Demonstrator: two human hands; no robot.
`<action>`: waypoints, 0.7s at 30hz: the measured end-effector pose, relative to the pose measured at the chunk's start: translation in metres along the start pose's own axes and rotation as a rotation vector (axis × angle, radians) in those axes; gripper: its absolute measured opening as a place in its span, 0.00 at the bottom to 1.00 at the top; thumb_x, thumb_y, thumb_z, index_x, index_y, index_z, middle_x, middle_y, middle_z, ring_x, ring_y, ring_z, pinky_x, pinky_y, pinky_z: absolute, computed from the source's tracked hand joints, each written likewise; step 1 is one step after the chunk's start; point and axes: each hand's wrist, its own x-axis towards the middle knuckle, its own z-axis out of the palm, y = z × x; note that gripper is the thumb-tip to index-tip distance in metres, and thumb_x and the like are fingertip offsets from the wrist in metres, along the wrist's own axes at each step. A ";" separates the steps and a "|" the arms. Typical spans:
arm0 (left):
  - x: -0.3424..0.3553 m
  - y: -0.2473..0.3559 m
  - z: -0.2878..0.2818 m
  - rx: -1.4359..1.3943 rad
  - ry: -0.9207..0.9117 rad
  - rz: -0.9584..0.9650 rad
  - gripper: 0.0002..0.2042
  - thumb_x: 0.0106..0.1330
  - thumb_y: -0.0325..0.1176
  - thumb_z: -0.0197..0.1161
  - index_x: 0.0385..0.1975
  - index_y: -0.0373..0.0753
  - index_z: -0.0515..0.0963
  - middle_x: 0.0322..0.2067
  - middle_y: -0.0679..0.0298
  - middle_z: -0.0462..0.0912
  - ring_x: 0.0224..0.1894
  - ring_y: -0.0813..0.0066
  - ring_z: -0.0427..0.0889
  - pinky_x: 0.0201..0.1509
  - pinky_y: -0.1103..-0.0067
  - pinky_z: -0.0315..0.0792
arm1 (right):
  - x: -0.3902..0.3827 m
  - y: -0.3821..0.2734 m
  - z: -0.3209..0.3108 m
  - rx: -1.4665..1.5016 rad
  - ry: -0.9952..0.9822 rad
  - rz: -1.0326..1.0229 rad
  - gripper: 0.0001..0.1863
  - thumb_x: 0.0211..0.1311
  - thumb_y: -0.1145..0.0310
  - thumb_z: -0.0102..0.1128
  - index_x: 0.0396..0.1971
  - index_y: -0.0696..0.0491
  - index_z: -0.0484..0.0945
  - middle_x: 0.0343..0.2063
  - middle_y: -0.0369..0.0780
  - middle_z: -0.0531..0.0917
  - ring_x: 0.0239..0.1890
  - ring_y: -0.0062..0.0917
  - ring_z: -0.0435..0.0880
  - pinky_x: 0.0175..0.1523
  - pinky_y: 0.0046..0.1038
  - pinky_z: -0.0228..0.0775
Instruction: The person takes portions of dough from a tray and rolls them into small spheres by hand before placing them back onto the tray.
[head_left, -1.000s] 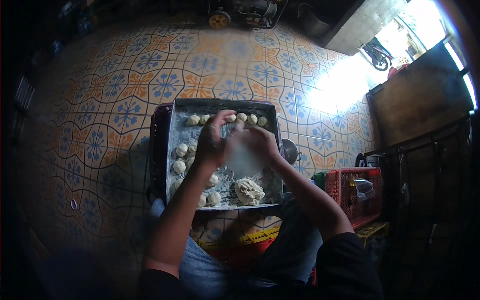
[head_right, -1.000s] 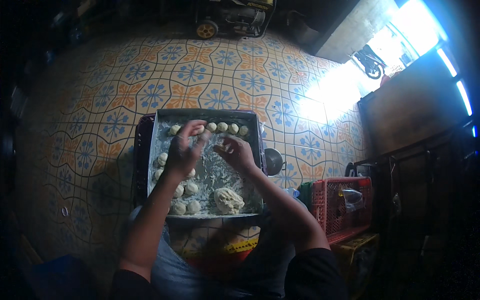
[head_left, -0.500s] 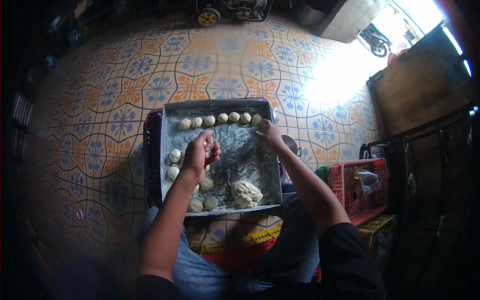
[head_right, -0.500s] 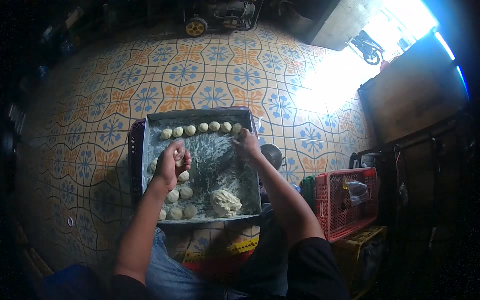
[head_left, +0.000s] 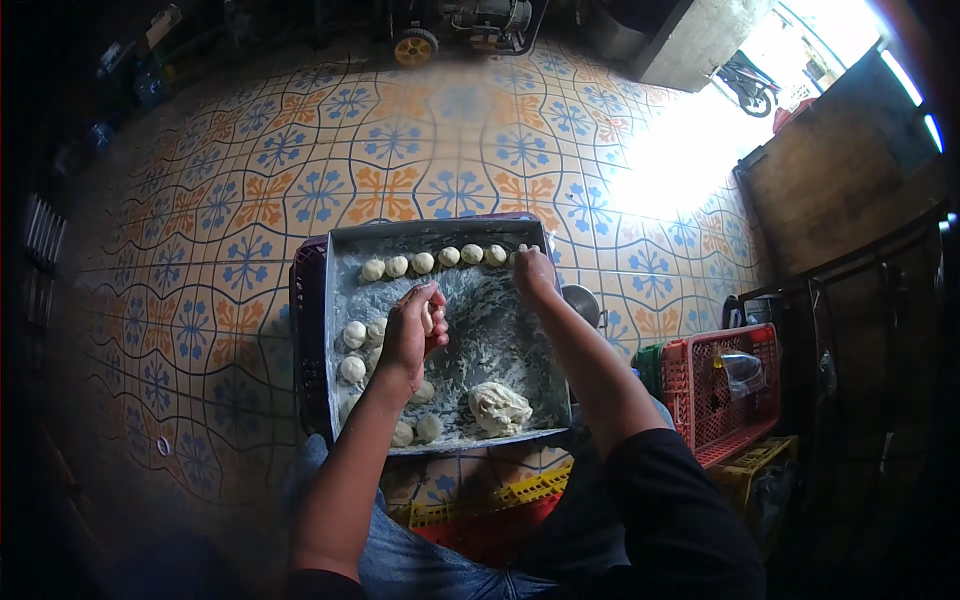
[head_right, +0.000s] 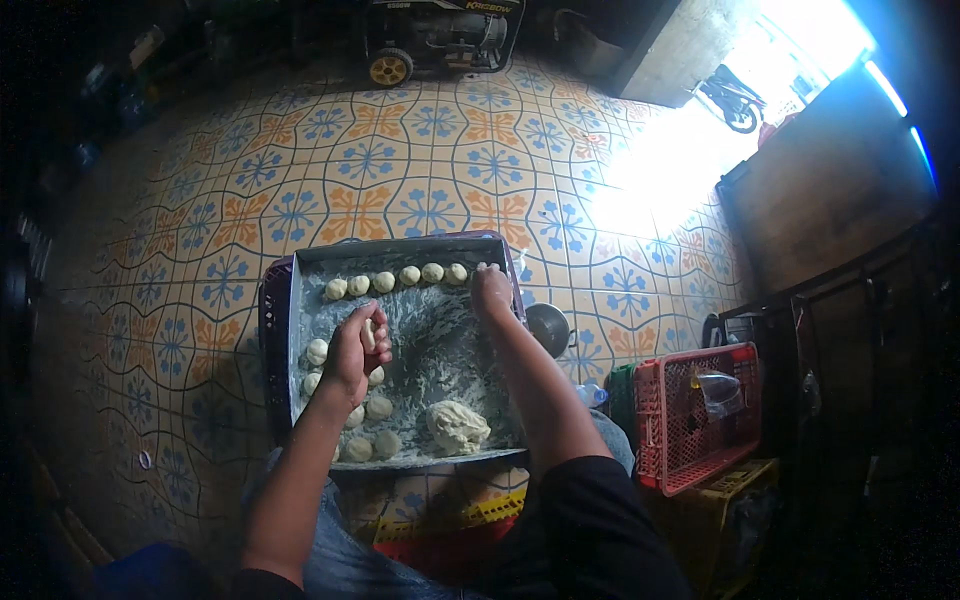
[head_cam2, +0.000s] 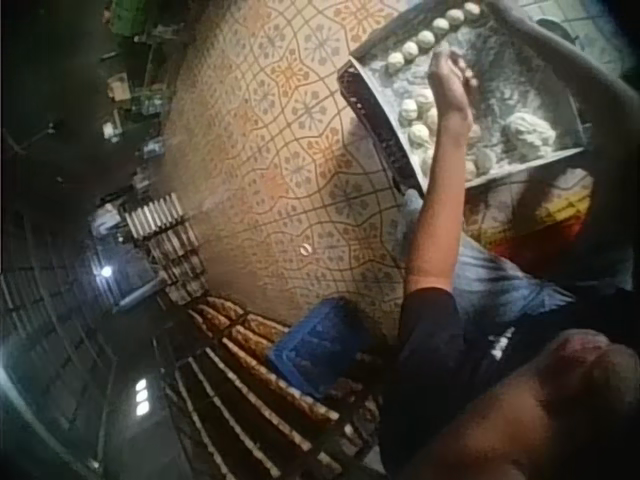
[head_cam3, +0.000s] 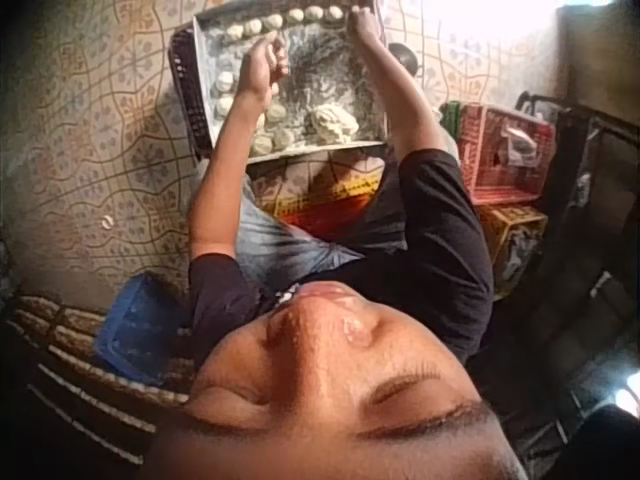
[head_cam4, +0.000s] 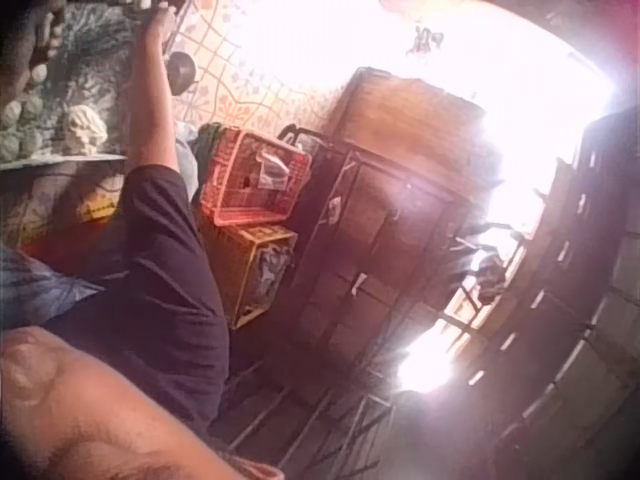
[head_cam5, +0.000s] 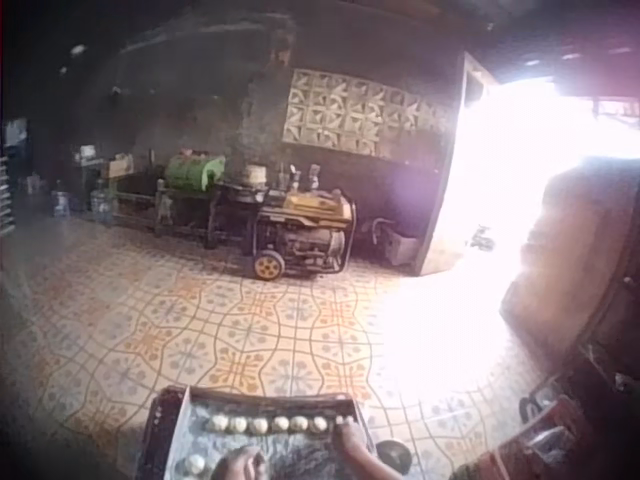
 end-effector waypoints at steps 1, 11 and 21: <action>-0.002 0.000 -0.002 0.004 0.048 0.012 0.15 0.75 0.49 0.56 0.35 0.43 0.73 0.26 0.71 0.74 0.26 0.81 0.75 0.30 0.80 0.73 | -0.002 -0.003 -0.004 0.030 -0.102 0.010 0.21 0.76 0.58 0.43 0.42 0.58 0.84 0.37 0.57 0.86 0.43 0.55 0.86 0.49 0.51 0.76; -0.006 -0.008 0.001 0.235 0.009 0.032 0.22 0.76 0.52 0.54 0.57 0.42 0.74 0.45 0.60 0.82 0.35 0.76 0.82 0.41 0.78 0.79 | -0.081 -0.072 -0.152 0.812 -0.494 -0.230 0.19 0.61 0.59 0.72 0.46 0.55 0.84 0.37 0.43 0.87 0.39 0.26 0.86 0.46 0.31 0.77; -0.008 -0.010 -0.006 0.746 0.038 0.458 0.12 0.79 0.41 0.56 0.37 0.38 0.72 0.28 0.66 0.80 0.25 0.78 0.76 0.31 0.74 0.72 | -0.151 -0.122 -0.184 0.622 -0.361 -0.260 0.14 0.59 0.65 0.71 0.39 0.59 0.82 0.32 0.50 0.85 0.34 0.30 0.85 0.42 0.33 0.76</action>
